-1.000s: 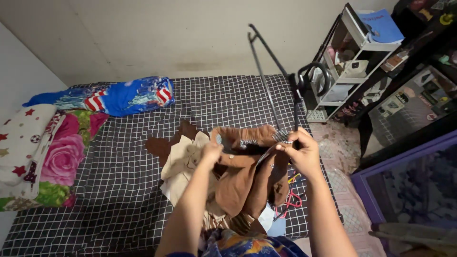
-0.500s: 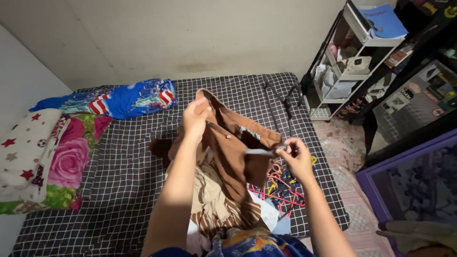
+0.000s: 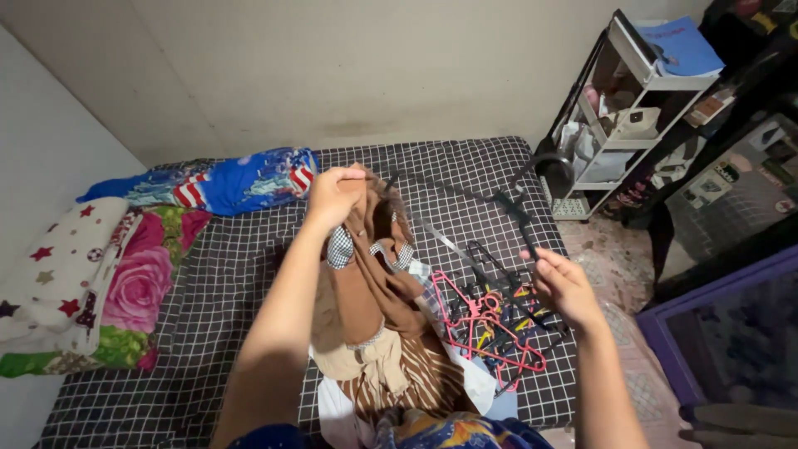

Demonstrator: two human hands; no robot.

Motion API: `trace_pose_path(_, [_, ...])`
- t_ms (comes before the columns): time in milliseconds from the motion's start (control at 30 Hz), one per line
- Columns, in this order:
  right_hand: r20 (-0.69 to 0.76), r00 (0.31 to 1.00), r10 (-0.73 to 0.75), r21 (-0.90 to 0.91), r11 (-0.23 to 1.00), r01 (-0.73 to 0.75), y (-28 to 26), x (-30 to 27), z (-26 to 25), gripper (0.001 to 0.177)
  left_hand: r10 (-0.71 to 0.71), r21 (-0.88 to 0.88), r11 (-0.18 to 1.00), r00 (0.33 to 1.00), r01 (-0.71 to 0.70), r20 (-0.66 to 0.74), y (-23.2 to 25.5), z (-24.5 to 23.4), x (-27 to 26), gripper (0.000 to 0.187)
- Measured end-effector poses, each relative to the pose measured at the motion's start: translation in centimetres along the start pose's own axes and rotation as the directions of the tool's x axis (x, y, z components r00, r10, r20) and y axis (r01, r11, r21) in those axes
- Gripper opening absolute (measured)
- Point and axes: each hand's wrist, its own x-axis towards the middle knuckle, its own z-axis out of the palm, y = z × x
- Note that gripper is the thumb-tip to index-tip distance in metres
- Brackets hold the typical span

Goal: The person picks up a brown short-sleeved shirt from a bed, places it on a black hanger, and buttons the collar. They then carry the hanger to a purple wardrobe and hang the shirt inside among other garments.

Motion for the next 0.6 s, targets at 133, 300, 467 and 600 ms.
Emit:
trace_pose_path(133, [0.050, 0.998, 0.043, -0.084, 0.996, -0.039, 0.8, -0.4, -0.5, 0.037, -0.070, 0.086, 0.994, 0.995, 0.063, 0.073, 1.5, -3.0, 1.3, 0.041])
trace_pose_path(300, [0.058, 0.993, 0.105, -0.018, 0.994, -0.104, 0.4, -0.6, 0.6, 0.036, -0.100, 0.251, 0.967, 0.959, 0.031, 0.265, 6.2, -6.5, 1.7, 0.042])
trace_pose_path(467, [0.092, 0.992, 0.091, -0.047, 0.995, -0.087, -1.4, -0.4, 1.6, 0.036, -0.052, 0.264, 0.962, 0.911, -0.064, 0.409, 9.5, -8.8, 1.7, 0.041])
trace_pose_path(600, [0.112, 0.991, 0.074, -0.036, 0.997, -0.070, -0.4, 0.5, 1.9, 0.036, -0.001, 0.307, 0.934, 0.857, -0.184, 0.516, 12.4, -10.0, 1.2, 0.037])
